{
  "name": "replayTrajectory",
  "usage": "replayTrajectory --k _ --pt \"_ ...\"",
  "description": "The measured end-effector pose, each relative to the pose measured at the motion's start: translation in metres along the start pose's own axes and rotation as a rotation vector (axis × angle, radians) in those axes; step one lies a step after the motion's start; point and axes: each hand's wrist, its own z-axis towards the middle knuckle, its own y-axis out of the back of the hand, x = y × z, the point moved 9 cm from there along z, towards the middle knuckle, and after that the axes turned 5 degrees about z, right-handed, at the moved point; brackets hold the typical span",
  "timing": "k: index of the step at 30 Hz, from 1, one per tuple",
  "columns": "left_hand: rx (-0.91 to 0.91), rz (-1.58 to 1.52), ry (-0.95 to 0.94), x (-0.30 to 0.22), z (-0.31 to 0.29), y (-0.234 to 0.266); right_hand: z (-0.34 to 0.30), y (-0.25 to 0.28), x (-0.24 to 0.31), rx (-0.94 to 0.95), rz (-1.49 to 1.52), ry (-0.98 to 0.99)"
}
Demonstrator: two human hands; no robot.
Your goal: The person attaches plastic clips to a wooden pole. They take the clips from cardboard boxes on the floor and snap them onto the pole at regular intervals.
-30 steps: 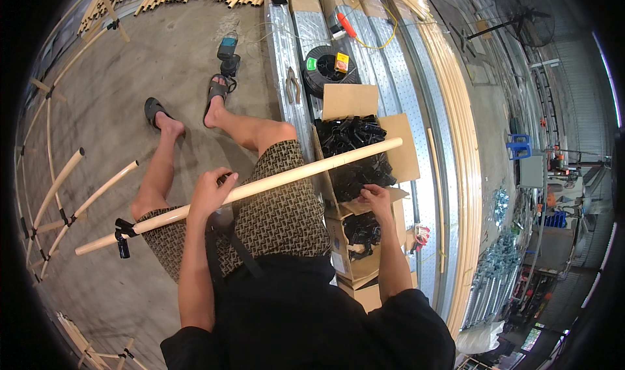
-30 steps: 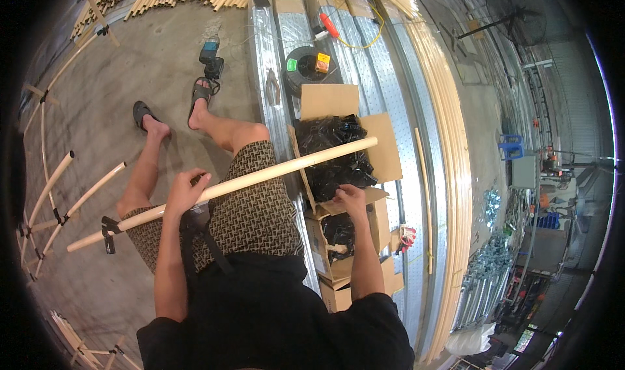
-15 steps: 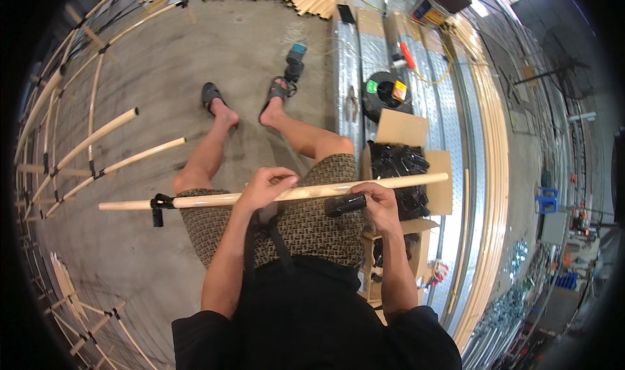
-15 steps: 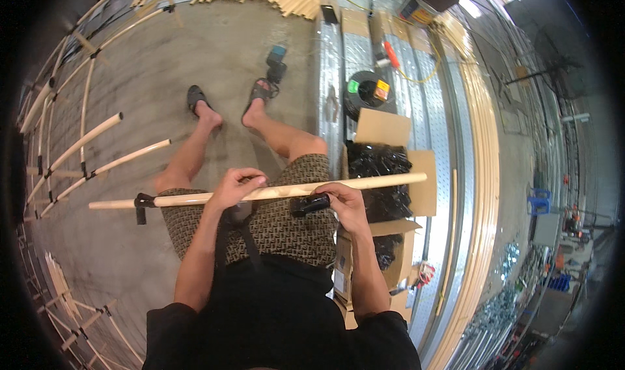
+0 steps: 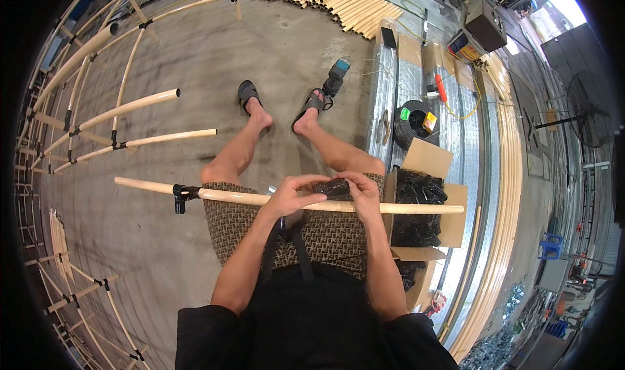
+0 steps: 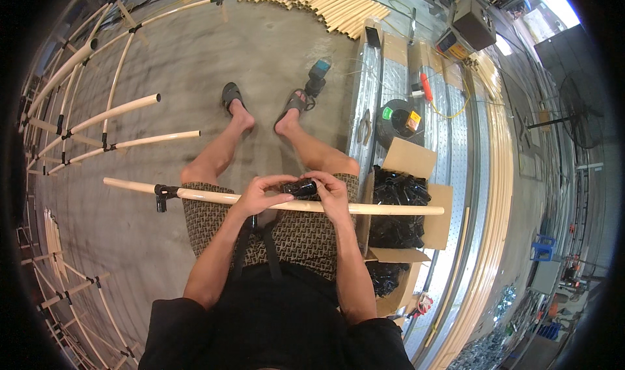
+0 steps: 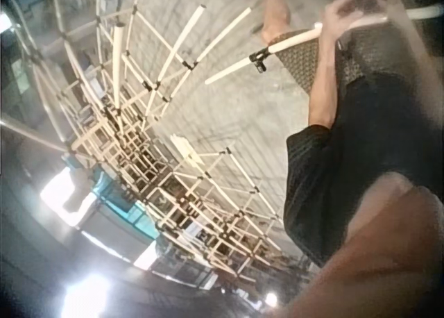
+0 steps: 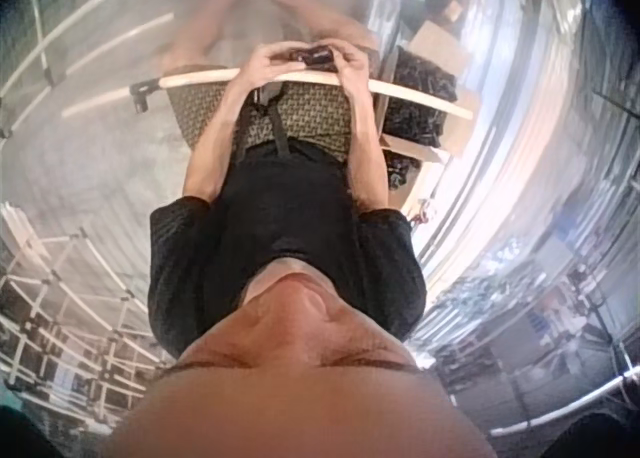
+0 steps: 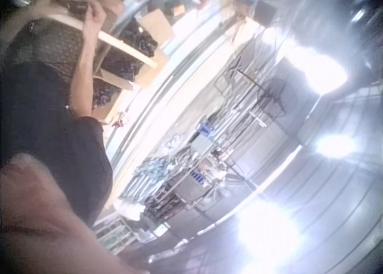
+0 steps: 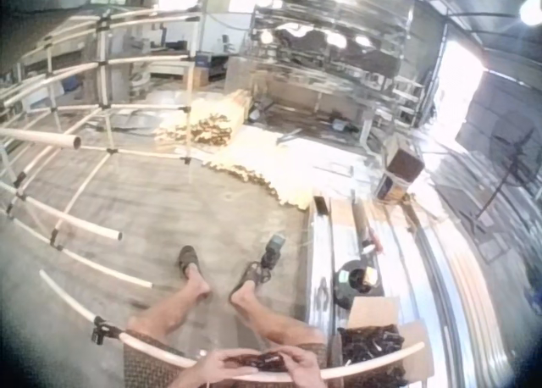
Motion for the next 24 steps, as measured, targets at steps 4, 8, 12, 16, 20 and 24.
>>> replayTrajectory --k 4,8,12,16,20,24 --pt "-0.067 0.163 0.021 0.003 -0.001 0.003 0.006 0.003 -0.008 -0.019 -0.029 -0.044" --pt "-0.133 0.221 -0.009 -0.003 0.0 0.004 0.01 0.004 -0.014 -0.037 -0.011 -0.076" --pt "-0.191 0.157 -0.042 0.001 0.001 0.008 0.011 0.0 -0.025 -0.003 0.064 -0.202" --pt "-0.24 0.078 -0.016 0.004 -0.001 0.015 0.01 -0.002 -0.043 0.072 0.013 -0.436" --pt "-0.24 -0.025 0.033 0.008 -0.001 0.02 0.011 -0.009 -0.042 0.062 0.078 -0.514" --pt "-0.223 -0.044 0.061 0.013 0.003 0.021 0.013 -0.011 -0.045 0.079 0.077 -0.565"
